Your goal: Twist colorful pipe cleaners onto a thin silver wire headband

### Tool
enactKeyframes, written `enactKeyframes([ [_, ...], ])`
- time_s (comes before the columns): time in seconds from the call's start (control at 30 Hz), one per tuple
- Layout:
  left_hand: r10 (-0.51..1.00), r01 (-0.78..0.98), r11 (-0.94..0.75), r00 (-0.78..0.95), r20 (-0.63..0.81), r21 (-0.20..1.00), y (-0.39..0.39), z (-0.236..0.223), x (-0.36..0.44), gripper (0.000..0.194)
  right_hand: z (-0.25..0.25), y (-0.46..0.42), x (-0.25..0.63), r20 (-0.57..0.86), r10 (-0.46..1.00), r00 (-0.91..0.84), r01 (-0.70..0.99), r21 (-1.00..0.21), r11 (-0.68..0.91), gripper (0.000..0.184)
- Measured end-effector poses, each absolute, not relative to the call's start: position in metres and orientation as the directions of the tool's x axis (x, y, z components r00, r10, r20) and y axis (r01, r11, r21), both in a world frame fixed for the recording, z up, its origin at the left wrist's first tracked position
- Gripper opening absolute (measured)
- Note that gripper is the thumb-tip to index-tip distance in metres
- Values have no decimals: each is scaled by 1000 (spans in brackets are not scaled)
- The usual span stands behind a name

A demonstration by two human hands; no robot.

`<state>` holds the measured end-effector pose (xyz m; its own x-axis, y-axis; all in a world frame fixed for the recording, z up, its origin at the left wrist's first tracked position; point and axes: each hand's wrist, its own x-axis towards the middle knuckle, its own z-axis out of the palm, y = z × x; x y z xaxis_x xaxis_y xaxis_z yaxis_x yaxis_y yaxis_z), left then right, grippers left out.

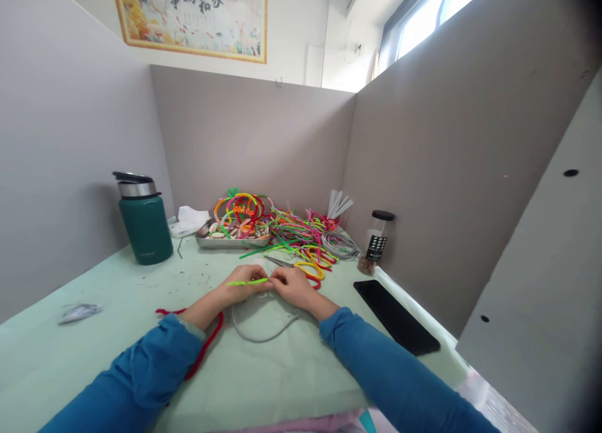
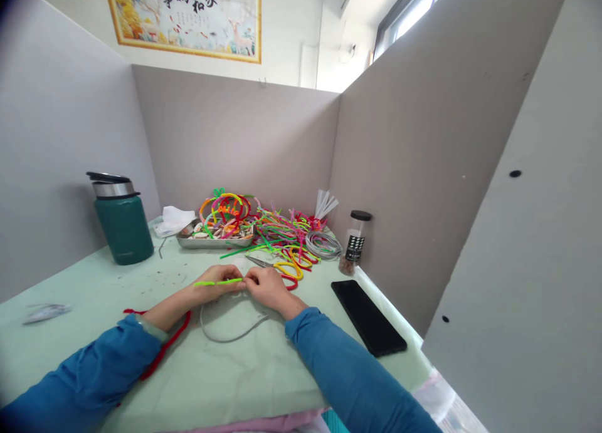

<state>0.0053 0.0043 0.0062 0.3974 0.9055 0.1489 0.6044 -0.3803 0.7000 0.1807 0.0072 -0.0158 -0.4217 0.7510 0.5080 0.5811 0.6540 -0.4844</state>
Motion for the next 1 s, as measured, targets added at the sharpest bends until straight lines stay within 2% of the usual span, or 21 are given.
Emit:
enactKeyframes([
  [0.6,889,695,-453,400,224,559,-5,17,7,22,-17,8,181,516,742,-427,575,-478,664,19],
  [1.0,943,653,-287,323,85,701,-9,18,8,30,-16,6,181,517,739,-431,574,-475,667,19],
])
